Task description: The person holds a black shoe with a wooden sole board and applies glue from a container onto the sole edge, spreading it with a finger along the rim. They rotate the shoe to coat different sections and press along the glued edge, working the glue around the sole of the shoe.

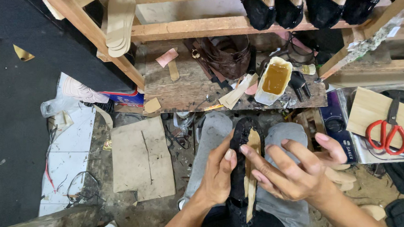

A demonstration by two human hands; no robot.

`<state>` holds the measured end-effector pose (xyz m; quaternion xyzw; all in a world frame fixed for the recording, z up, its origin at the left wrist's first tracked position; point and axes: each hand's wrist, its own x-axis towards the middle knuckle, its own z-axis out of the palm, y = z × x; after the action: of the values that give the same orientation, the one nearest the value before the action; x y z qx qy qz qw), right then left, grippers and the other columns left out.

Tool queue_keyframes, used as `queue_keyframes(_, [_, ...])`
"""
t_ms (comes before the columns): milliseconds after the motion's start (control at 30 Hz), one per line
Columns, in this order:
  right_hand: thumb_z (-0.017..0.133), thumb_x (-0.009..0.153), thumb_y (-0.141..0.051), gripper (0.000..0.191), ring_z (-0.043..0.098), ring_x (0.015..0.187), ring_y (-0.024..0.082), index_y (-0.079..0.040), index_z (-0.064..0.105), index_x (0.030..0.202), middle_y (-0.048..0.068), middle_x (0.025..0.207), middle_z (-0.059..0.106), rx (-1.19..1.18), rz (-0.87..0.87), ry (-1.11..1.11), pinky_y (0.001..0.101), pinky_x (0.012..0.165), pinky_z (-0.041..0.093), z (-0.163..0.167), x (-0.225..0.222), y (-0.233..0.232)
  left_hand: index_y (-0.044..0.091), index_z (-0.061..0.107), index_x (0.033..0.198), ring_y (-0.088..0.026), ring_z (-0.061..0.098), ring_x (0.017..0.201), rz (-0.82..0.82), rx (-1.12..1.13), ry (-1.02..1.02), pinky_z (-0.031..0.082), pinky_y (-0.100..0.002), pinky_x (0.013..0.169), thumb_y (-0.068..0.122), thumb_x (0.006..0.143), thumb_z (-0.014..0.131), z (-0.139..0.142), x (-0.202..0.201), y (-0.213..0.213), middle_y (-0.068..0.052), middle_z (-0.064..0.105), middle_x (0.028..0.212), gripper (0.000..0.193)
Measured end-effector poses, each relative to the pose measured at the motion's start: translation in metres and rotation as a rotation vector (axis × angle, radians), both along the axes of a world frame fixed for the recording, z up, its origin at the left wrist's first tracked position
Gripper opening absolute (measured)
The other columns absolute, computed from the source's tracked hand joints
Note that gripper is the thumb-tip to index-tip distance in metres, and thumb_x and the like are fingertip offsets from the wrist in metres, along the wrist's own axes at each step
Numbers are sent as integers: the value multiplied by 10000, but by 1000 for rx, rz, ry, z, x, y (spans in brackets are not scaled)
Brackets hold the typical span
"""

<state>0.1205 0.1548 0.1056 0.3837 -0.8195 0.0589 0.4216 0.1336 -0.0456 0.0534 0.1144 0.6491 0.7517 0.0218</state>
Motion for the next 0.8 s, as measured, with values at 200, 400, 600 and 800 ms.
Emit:
queue_keyframes(200, [679, 994, -410, 306, 510, 1013, 239, -268, 848, 1206, -25, 1146, 547, 64, -80, 83, 477, 1014, 273, -5, 1, 6, -15, 456, 1551, -70, 490, 679, 9, -91, 21, 439, -245, 604, 511, 1039, 443, 6, 1, 0, -10, 658, 917, 735])
queue_keyframes(400, [674, 997, -444, 305, 512, 1030, 218, -282, 848, 1189, -38, 1126, 531, 66, -70, 140, 490, 984, 266, -5, -1, 10, -6, 481, 1578, -87, 493, 677, 16, -140, 21, 435, -258, 611, 531, 1046, 442, 13, 1, 2, -57, 581, 797, 758])
queue_keyframes(600, [696, 988, -415, 296, 493, 1060, 252, -259, 851, 1186, -25, 1139, 537, 69, -86, 153, 478, 1018, 278, -6, -4, 10, 1, 438, 1585, -101, 546, 725, 10, -145, 81, 486, -271, 667, 578, 1045, 423, 20, 0, 0, -67, 660, 921, 790])
queue_keyframes(800, [704, 939, -350, 296, 471, 1016, 276, -185, 856, 1133, 17, 1090, 570, 67, 4, 150, 348, 930, 405, -7, -8, 10, 0, 438, 1589, -116, 547, 713, 6, -157, 72, 485, -289, 659, 613, 1051, 423, 21, 1, 1, -62, 619, 854, 816])
